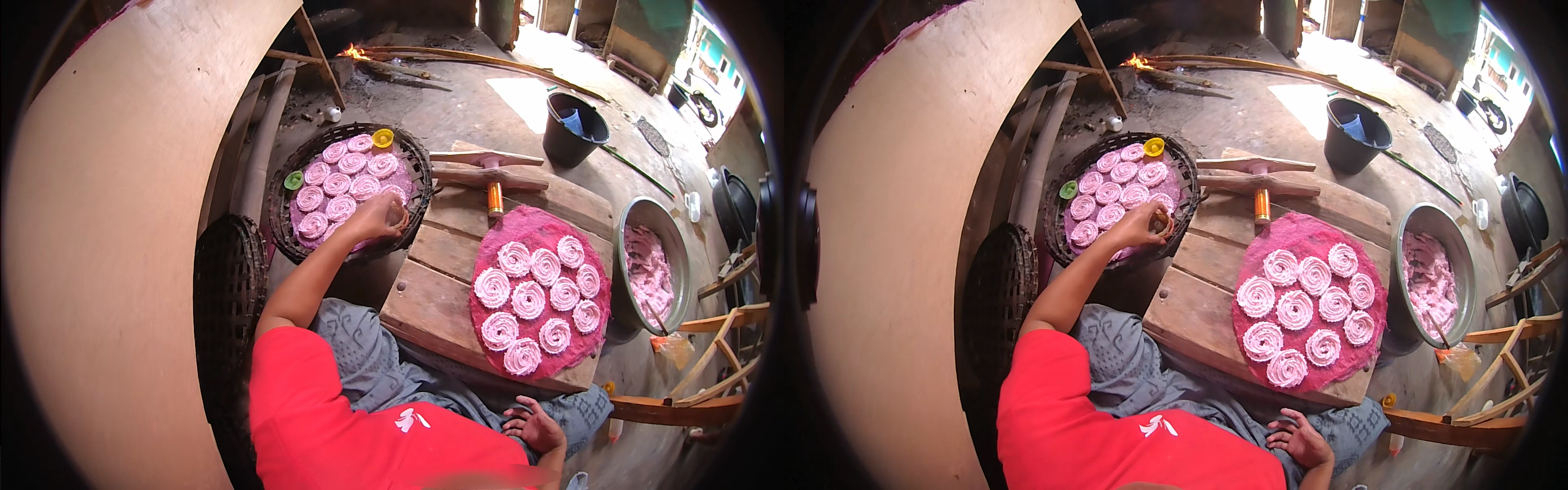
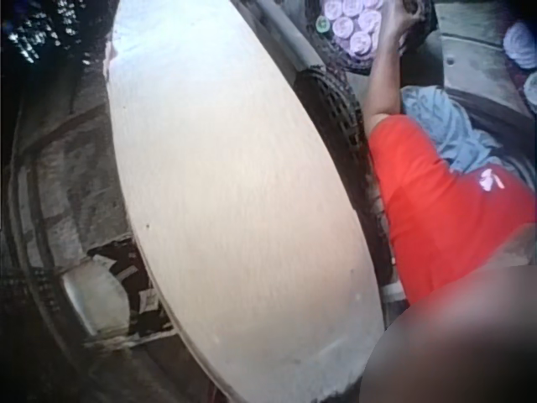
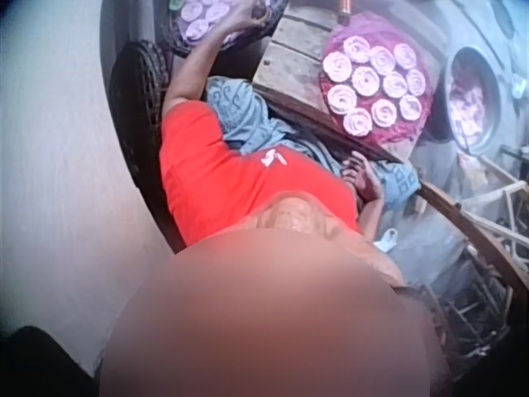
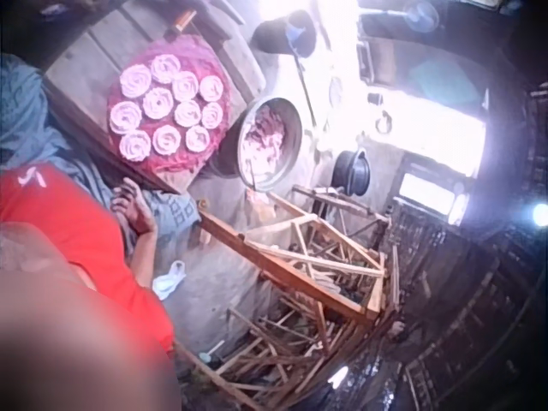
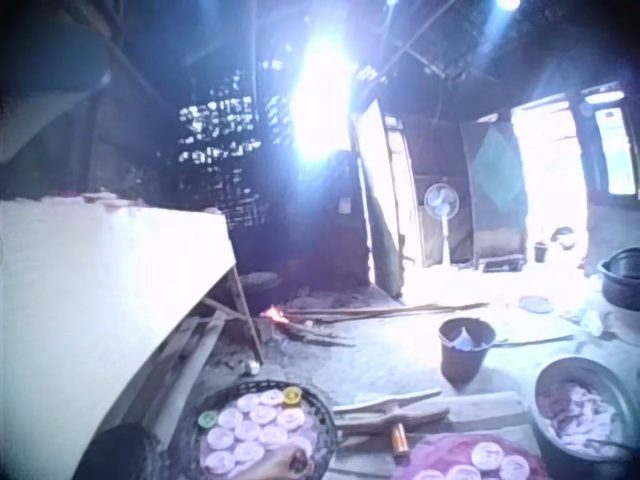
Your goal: The person uses a wooden piping tool to squeeze pink paste into rose-shaped swirls on a pink mat, then transfers the finished swirls into a woven basket. The person repeatedly scoops paste from a metal bowl and pipes new swirls in sequence.
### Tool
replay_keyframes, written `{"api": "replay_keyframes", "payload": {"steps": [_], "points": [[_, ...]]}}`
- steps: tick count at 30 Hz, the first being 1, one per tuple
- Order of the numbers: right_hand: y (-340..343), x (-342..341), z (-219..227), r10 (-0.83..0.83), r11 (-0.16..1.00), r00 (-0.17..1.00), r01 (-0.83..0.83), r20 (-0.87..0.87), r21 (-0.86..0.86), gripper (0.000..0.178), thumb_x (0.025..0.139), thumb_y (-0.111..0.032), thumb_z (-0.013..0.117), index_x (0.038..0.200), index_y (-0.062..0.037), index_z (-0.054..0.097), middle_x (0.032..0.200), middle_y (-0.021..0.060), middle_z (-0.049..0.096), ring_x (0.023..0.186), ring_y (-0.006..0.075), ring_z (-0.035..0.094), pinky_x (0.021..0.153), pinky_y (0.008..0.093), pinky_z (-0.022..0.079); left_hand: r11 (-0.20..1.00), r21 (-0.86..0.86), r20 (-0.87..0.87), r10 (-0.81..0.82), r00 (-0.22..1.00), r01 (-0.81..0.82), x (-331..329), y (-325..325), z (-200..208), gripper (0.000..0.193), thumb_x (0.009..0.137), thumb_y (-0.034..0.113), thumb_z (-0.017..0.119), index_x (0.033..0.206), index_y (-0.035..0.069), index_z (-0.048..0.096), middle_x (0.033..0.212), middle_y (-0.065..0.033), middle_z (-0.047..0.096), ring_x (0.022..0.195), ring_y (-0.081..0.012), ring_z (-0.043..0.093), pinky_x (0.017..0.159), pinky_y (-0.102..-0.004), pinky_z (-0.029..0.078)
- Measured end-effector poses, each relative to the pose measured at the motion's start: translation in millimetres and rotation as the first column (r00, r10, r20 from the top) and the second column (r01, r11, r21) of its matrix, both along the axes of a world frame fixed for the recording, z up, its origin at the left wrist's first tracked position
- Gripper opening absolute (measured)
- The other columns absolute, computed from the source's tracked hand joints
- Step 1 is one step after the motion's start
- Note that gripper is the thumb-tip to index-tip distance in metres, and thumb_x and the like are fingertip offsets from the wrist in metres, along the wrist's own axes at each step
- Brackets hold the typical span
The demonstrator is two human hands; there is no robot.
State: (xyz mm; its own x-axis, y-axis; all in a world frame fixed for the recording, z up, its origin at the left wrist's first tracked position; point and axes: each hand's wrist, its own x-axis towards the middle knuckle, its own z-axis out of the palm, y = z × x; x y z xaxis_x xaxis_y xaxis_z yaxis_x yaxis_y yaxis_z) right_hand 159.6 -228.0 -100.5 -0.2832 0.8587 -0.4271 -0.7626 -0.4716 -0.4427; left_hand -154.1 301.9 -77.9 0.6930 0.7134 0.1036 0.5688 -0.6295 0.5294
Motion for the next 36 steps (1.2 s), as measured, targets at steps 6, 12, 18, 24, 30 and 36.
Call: {"api": "replay_keyframes", "payload": {"steps": [6,12,18,24,30,36], "points": [[0.3,0.5,-1.8,0.008,1.000,1.000,-0.008,0.003,0.016,0.071,0.089,-0.038,0.063,0.143,-0.0087,0.028,0.130,0.0231,0.048,0.112,0.0370,0.055,0.096,0.0490,0.044,0.971,-0.220,0.026,0.102,0.994,-0.094,-2.3,-6.3,21.0,0.066,0.056,0.025,0.089,0.109,0.006,0.055,0.104,-0.0162,0.065,0.098,-0.0303,0.064,0.083,-0.0389,0.050],[-0.7,1.0,-4.5,0.018,1.000,1.000,-0.018,0.020,0.024,0.071,0.088,-0.038,0.064,0.143,-0.0094,0.029,0.130,0.0222,0.048,0.112,0.0366,0.056,0.096,0.0491,0.044,0.976,-0.102,0.204,-0.168,0.964,0.192,21.3,-73.6,55.9,0.059,0.063,0.019,0.088,0.108,0.002,0.054,0.103,-0.0116,0.063,0.093,-0.0224,0.064,0.081,-0.0326,0.052],[-1.4,0.5,-4.2,0.034,0.999,0.999,-0.035,0.032,0.028,0.070,0.088,-0.038,0.064,0.143,-0.0100,0.029,0.130,0.0218,0.048,0.111,0.0366,0.056,0.096,0.0494,0.044,0.970,-0.032,-0.050,-0.243,0.969,0.241,45.5,-182.0,25.6,0.069,0.063,0.036,0.084,0.119,0.011,0.053,0.110,-0.0127,0.060,0.110,-0.0328,0.055,0.095,-0.0435,0.041],[-1.8,0.8,-6.1,0.033,0.999,0.999,-0.034,0.030,0.022,0.068,0.089,-0.039,0.062,0.142,-0.0105,0.030,0.130,0.0222,0.049,0.111,0.0381,0.057,0.096,0.0499,0.045,0.989,0.131,0.086,-0.074,0.994,0.062,20.0,-165.1,36.0,0.068,0.067,0.032,0.082,0.124,0.010,0.052,0.120,-0.0129,0.058,0.115,-0.0334,0.053,0.097,-0.0458,0.040],[-2.3,-0.1,-6.3,0.024,1.000,1.000,-0.024,0.006,0.018,0.068,0.090,-0.038,0.062,0.142,-0.0099,0.030,0.130,0.0222,0.049,0.110,0.0372,0.057,0.096,0.0506,0.044,0.980,0.132,-0.277,0.181,0.944,-0.149,-14.0,-62.5,43.1,0.064,0.070,0.023,0.078,0.129,0.016,0.052,0.123,-0.0108,0.060,0.123,-0.0338,0.048,0.102,-0.0494,0.034],[-3.2,-1.2,-4.6,0.014,1.000,1.000,-0.014,0.024,0.018,0.067,0.090,-0.036,0.062,0.142,-0.0101,0.029,0.130,0.0223,0.049,0.112,0.0372,0.056,0.097,0.0507,0.044,0.988,0.142,-0.348,0.103,0.932,-0.057,-1.8,-27.6,10.7,0.060,0.072,0.020,0.073,0.128,0.019,0.053,0.123,-0.0084,0.060,0.124,-0.0317,0.047,0.103,-0.0619,0.025]]}}
